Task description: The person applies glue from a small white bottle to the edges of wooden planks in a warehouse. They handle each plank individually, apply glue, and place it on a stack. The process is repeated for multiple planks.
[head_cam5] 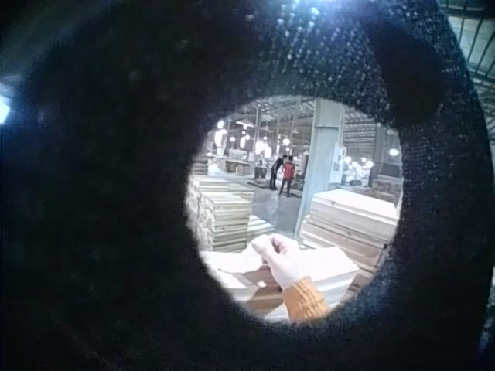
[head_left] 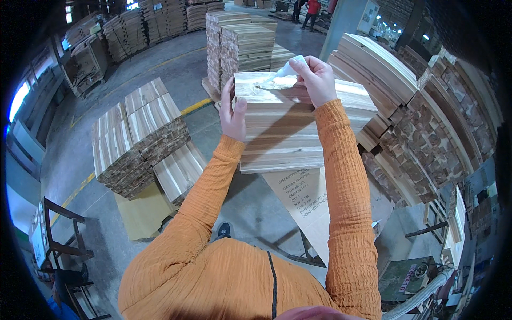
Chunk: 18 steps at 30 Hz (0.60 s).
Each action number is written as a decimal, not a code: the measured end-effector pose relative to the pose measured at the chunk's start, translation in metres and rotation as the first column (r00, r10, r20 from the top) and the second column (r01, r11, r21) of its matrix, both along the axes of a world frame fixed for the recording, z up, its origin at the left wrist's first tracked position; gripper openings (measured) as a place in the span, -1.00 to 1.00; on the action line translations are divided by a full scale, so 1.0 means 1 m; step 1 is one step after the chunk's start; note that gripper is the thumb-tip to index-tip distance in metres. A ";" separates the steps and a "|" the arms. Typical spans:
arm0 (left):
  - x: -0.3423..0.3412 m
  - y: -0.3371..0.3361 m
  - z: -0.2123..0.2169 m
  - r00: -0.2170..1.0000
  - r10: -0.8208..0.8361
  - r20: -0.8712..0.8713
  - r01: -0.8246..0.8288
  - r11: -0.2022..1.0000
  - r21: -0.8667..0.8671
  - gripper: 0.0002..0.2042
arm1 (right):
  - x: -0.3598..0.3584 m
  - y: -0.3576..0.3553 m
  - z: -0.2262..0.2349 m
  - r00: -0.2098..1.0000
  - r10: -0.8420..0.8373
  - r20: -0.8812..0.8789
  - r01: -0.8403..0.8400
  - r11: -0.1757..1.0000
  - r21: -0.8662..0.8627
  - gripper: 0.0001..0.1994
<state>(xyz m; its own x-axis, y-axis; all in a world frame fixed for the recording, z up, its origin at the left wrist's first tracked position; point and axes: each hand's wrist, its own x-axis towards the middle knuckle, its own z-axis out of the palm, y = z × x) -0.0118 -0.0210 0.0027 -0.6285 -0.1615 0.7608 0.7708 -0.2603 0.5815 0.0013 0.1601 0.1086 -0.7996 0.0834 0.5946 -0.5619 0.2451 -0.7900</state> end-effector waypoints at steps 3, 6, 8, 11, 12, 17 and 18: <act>0.000 -0.001 0.000 1.000 0.005 -0.005 -0.005 1.000 -0.015 -0.27 | 0.000 0.001 0.000 1.000 -0.008 0.013 0.008 1.000 0.002 -0.69; 0.000 0.000 0.000 1.000 0.006 -0.013 -0.006 1.000 -0.014 -0.28 | 0.000 0.000 0.000 1.000 0.004 0.004 -0.003 1.000 -0.023 -0.70; 0.001 0.000 -0.001 1.000 0.011 -0.011 -0.012 1.000 -0.015 -0.28 | 0.001 0.000 0.000 1.000 -0.002 0.007 0.002 0.999 -0.035 -0.70; 0.000 -0.001 -0.001 1.000 0.020 -0.013 -0.020 1.000 -0.018 -0.27 | 0.001 -0.001 0.000 1.000 -0.004 0.019 0.005 0.999 -0.049 -0.70; 0.000 0.000 0.000 1.000 0.021 -0.015 -0.021 1.000 -0.019 -0.27 | 0.001 0.000 0.000 1.000 -0.005 0.025 0.006 0.999 -0.053 -0.71; -0.002 -0.001 -0.002 1.000 0.014 -0.025 -0.014 1.000 -0.012 -0.28 | 0.001 -0.001 0.000 1.000 0.014 0.013 -0.013 0.997 -0.080 -0.71; -0.003 -0.002 -0.003 1.000 0.010 -0.029 -0.011 1.000 -0.012 -0.29 | 0.000 -0.002 -0.001 1.000 0.023 0.011 -0.022 0.994 -0.103 -0.71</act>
